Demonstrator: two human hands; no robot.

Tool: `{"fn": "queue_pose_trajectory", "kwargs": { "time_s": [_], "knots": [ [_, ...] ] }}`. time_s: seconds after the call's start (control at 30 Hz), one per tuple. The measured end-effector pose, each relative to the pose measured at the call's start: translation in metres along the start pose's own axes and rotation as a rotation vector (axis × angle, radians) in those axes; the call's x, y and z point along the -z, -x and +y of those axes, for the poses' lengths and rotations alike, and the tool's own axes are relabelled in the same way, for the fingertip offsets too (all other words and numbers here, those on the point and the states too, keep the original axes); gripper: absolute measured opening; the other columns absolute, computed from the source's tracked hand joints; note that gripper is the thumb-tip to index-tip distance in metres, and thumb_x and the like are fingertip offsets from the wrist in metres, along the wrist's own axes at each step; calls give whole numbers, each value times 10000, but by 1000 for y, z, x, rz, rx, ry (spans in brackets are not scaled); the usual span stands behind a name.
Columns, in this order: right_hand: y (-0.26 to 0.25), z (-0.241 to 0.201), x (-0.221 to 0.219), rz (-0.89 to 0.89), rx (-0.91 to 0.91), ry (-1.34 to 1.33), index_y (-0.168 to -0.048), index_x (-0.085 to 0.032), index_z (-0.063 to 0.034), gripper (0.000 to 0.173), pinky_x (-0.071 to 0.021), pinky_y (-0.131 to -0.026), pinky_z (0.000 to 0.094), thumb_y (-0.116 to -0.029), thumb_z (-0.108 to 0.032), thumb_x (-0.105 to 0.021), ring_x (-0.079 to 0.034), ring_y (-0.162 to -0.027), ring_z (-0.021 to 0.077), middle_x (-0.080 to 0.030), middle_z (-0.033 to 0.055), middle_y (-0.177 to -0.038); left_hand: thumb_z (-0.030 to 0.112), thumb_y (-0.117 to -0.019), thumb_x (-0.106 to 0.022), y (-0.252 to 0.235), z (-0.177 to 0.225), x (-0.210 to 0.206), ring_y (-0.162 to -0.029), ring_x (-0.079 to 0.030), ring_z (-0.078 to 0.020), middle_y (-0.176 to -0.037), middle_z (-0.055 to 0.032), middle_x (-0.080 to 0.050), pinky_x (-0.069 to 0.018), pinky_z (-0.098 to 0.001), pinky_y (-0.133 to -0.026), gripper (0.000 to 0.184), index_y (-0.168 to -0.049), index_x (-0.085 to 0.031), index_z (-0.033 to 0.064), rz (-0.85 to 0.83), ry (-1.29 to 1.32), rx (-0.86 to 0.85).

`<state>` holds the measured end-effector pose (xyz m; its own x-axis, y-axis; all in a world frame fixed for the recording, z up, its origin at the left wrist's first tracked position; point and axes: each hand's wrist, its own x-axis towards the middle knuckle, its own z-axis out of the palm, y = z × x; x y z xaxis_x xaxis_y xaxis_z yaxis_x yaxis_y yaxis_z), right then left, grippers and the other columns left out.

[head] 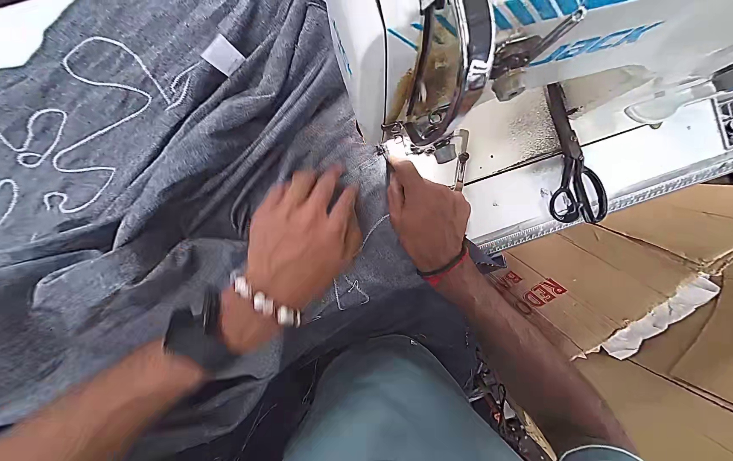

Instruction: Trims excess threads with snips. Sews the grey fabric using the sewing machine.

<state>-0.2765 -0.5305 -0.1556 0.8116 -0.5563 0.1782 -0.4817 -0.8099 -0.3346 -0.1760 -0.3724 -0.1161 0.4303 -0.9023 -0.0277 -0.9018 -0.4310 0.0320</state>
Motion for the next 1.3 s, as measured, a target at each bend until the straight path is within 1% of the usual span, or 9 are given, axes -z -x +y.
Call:
{"fn": "queue_pose_trajectory", "kwargs": {
  "time_s": [0.07, 0.13, 0.33, 0.4, 0.47, 0.8, 1.0, 1.13, 1.3],
  "knots": [
    [6, 4, 5, -6, -50, -121, -1225, -645, -128, 255, -430, -416, 411, -1038, -276, -555, -598, -523, 232, -624, 55, -691, 696, -1004, -283, 37, 10, -19, -1513, -343, -397, -1658, -154, -342, -346, -622, -1172, 831, -1568, -422, 102, -81, 56, 155],
    [9, 6, 12, -46, -97, -193, -1196, -613, -115, 234, -426, -416, 418, -1031, -280, -588, -578, -510, 232, -602, 47, -673, 796, -955, -255, 46, -22, -40, -1580, -193, -348, -1717, -83, -223, -210, -614, -1244, 949, -1638, -281, 137, -58, 92, 97],
    [9, -3, 13, -85, -107, -204, -1262, -623, -105, 280, -447, -427, 455, -1054, -259, -517, -597, -512, 270, -602, 68, -635, 670, -1020, -351, -17, -105, -4, -1557, -280, -302, -1690, 6, -308, -324, -572, -1193, 730, -1609, -361, 239, -208, 54, -193],
    [9, -5, 7, -49, -118, -166, -1253, -638, -116, 294, -430, -421, 447, -1055, -262, -477, -586, -503, 261, -590, 58, -619, 398, -1015, -540, -29, -69, 11, -1474, -406, -325, -1525, -63, -533, -352, -560, -1179, 439, -1358, -640, 142, -103, 228, -135],
    [11, -5, 5, -24, -94, -137, -1237, -654, -115, 299, -422, -421, 443, -1057, -255, -460, -588, -502, 267, -594, 61, -617, 180, -998, -508, -31, -29, 4, -1368, -525, -286, -1371, -77, -645, -417, -472, -1147, 273, -1161, -697, 69, 102, 428, -93],
    [7, -11, 2, -65, 1, 102, -1352, -649, -121, 376, -419, -404, 409, -1075, -254, -432, -582, -465, 266, -562, 57, -552, 358, -1061, -387, -43, -32, -46, -1431, -476, -242, -1517, -21, -553, -411, -434, -1135, 405, -1232, -638, 90, 147, 201, -133],
    [6, -11, -5, -15, 12, 106, -1395, -624, -120, 412, -398, -397, 403, -1036, -230, -453, -575, -466, 254, -581, 53, -577, 439, -1067, -362, -3, -2, -15, -1550, -250, -400, -1644, -173, -356, -142, -639, -1254, 531, -1404, -594, 100, 31, 107, 48],
    [28, 4, -6, 85, 92, 79, -1432, -629, -257, 422, -474, -721, 434, -1036, -264, -482, -610, -897, 283, -645, 100, -1009, 739, -991, -253, 60, -7, -21, -1550, -136, -510, -1703, -197, -196, -102, -816, -1146, 791, -1641, -285, 289, -57, 153, 340],
    [46, 9, -14, 16, 117, 124, -1539, -496, -344, 552, -345, -1050, 562, -1033, -552, -427, -488, -1288, 333, -543, 119, -1449, 829, -926, -204, 49, -132, -37, -1556, -218, -408, -1723, -61, -200, -278, -722, -1127, 918, -1641, -276, 259, -108, 24, 4]
  ]
}}
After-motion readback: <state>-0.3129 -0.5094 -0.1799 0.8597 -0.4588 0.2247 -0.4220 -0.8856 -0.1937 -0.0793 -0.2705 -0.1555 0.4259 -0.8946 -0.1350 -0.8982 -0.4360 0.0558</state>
